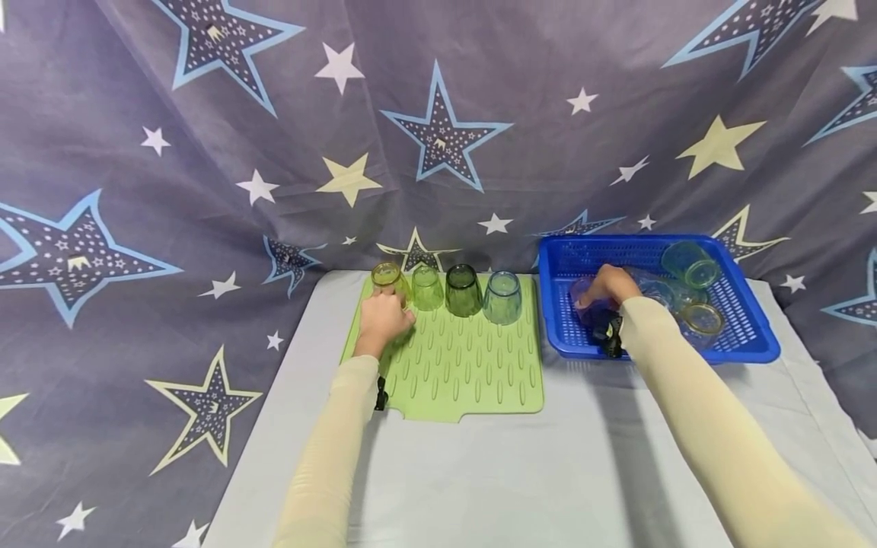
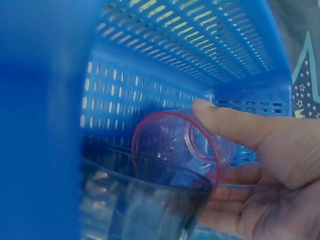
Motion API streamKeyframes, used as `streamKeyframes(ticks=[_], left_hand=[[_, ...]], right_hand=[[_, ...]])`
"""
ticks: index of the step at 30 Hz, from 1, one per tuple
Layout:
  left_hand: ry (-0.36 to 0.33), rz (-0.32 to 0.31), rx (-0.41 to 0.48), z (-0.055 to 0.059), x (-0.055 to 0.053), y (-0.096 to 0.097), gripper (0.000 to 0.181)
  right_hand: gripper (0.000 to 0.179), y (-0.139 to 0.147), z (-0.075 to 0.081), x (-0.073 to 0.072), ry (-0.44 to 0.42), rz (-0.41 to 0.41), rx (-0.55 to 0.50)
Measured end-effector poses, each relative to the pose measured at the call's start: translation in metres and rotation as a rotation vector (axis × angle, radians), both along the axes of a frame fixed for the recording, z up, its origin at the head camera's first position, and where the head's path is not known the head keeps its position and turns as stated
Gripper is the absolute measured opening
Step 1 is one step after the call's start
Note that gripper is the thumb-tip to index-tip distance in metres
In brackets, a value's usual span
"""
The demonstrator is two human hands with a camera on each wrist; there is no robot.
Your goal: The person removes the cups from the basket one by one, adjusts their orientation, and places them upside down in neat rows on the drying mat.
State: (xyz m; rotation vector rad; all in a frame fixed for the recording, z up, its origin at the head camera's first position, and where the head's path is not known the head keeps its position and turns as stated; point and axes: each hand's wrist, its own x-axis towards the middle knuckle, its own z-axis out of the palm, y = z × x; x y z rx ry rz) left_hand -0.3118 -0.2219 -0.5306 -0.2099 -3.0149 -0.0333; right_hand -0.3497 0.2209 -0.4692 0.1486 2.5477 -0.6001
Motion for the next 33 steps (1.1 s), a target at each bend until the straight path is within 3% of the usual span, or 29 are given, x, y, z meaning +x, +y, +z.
streamKeyframes(ticks=[7, 16, 24, 33], left_hand=[[0.005, -0.003, -0.003, 0.001, 0.0, -0.002, 0.025], [0.021, -0.011, -0.002, -0.001, -0.001, -0.001, 0.026], [0.046, -0.017, -0.001, -0.006, 0.001, -0.002, 0.024], [0.041, -0.027, 0.013, -0.004, -0.001, -0.004, 0.024]], right_hand=[[0.081, 0.004, 0.001, 0.006, 0.033, -0.046, -0.046], [0.052, 0.01, 0.006, 0.006, 0.146, -0.062, -0.118], [0.082, 0.021, 0.017, 0.006, 0.2, -0.104, -0.334], [0.087, 0.026, 0.037, 0.008, 0.308, -0.172, -0.531]])
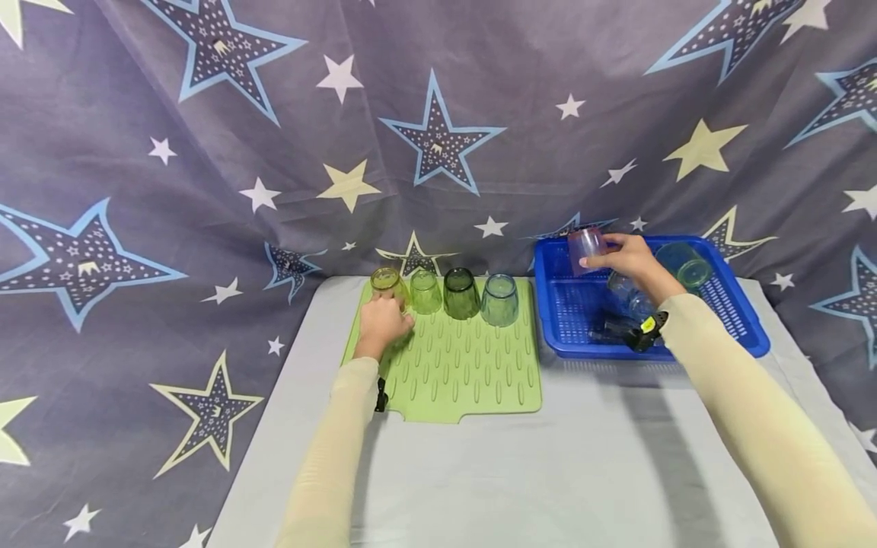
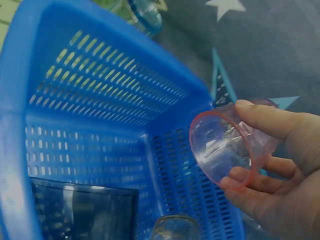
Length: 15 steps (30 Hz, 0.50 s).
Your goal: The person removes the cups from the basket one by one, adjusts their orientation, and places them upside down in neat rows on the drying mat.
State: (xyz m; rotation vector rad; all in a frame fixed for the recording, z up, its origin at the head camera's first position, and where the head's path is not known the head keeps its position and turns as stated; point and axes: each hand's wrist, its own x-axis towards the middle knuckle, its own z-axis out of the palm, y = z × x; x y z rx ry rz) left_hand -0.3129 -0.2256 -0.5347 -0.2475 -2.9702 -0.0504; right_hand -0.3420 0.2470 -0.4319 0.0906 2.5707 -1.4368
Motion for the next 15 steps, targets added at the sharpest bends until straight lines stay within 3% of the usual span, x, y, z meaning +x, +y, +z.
streamKeyframes(ticks=[7, 15], left_hand=[[-0.007, 0.006, -0.002, 0.005, 0.003, 0.002, 0.021], [-0.044, 0.013, -0.015, 0.007, 0.004, 0.003, 0.024]], right_hand=[[0.086, 0.0, 0.014, 0.01, 0.042, -0.006, -0.081], [0.083, -0.004, 0.024, 0.027, 0.072, 0.041, -0.136]])
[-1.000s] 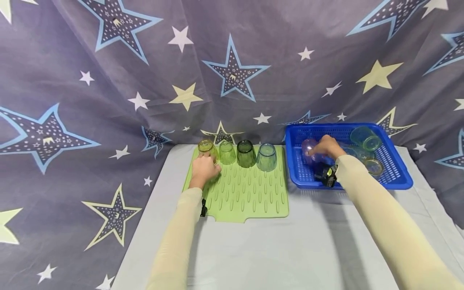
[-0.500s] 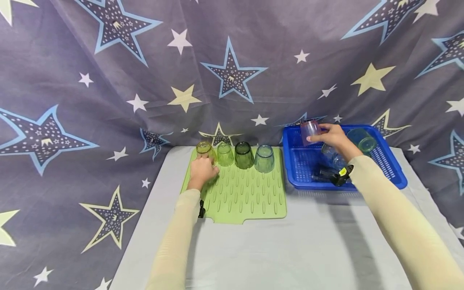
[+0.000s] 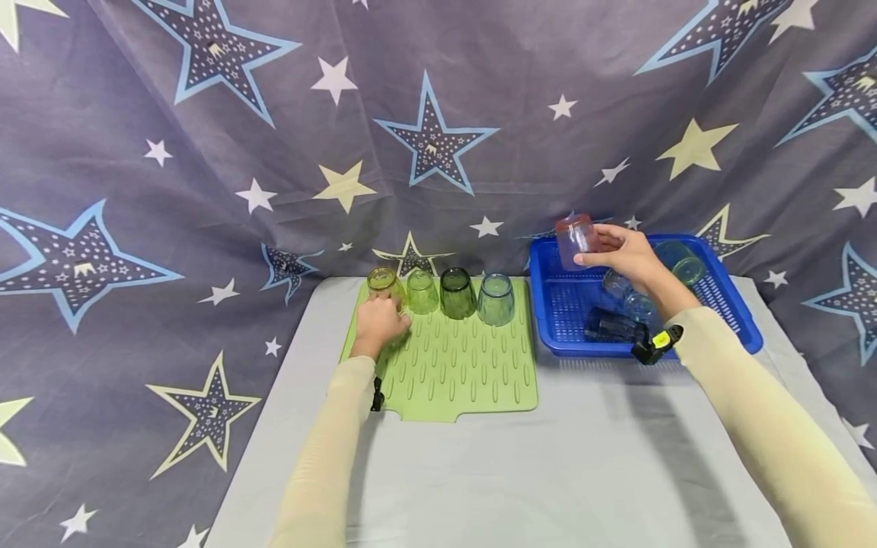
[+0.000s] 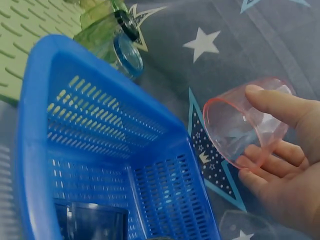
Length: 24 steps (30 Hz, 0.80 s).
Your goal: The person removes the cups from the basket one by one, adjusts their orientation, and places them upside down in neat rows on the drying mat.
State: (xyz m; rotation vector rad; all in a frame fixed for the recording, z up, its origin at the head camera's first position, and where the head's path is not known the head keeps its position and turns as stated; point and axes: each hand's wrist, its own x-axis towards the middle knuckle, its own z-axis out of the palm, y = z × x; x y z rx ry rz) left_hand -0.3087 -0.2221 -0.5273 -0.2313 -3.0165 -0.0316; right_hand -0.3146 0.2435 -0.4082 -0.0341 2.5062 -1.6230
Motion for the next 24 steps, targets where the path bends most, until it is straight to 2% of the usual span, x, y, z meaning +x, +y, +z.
streamKeyframes(ticks=[13, 24], left_hand=[[-0.013, 0.009, 0.016, -0.004, -0.003, -0.002, 0.029], [-0.02, 0.001, 0.01, -0.003, -0.002, -0.002, 0.029]], right_hand=[[0.081, -0.007, 0.001, 0.022, 0.056, 0.088, -0.083], [0.074, -0.025, -0.005, 0.028, 0.113, 0.178, -0.168]])
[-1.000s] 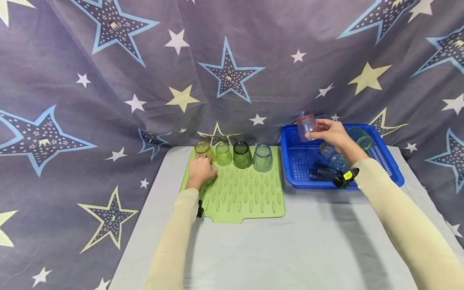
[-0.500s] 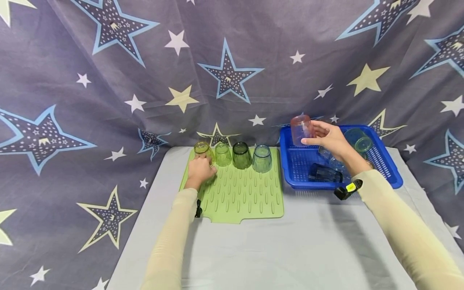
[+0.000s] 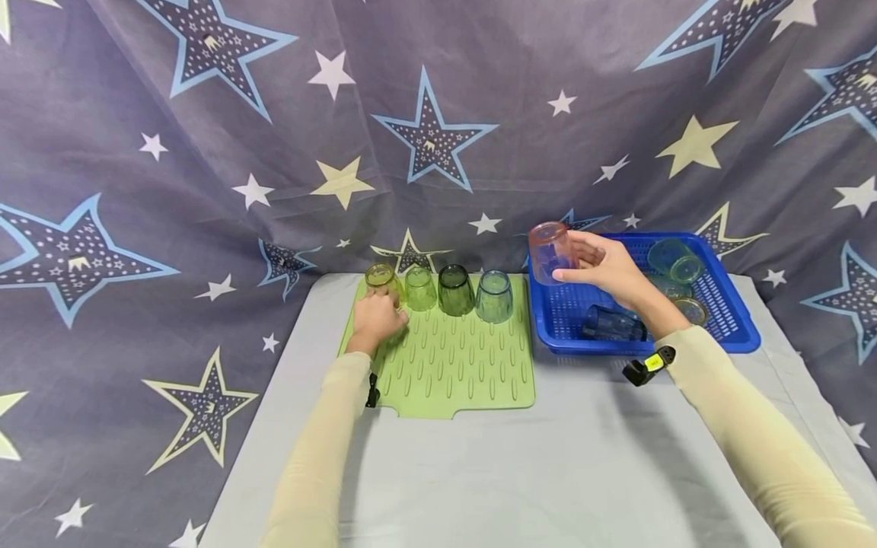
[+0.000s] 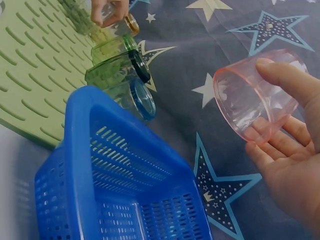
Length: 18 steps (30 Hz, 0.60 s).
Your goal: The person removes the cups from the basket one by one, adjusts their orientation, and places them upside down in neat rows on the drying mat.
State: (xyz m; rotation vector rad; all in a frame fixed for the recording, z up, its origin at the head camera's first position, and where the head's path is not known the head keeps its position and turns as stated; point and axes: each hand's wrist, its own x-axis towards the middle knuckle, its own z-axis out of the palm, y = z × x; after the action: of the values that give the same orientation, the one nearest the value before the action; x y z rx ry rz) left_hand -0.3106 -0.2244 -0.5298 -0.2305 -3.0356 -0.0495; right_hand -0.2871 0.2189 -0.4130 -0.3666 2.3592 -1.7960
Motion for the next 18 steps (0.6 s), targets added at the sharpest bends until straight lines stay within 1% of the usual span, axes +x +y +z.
streamKeyframes(ticks=[6, 14, 18], left_hand=[[-0.008, 0.003, -0.01, 0.003, 0.001, 0.001, 0.029], [-0.011, 0.013, -0.007, 0.003, 0.001, 0.002, 0.028], [-0.012, 0.012, -0.005, 0.001, 0.0, 0.001, 0.029]], right_hand=[[0.076, -0.004, 0.003, 0.0, -0.006, 0.05, 0.035], [0.068, -0.006, 0.01, -0.004, 0.023, 0.11, 0.114], [0.064, -0.005, 0.01, -0.005, 0.022, 0.143, 0.101]])
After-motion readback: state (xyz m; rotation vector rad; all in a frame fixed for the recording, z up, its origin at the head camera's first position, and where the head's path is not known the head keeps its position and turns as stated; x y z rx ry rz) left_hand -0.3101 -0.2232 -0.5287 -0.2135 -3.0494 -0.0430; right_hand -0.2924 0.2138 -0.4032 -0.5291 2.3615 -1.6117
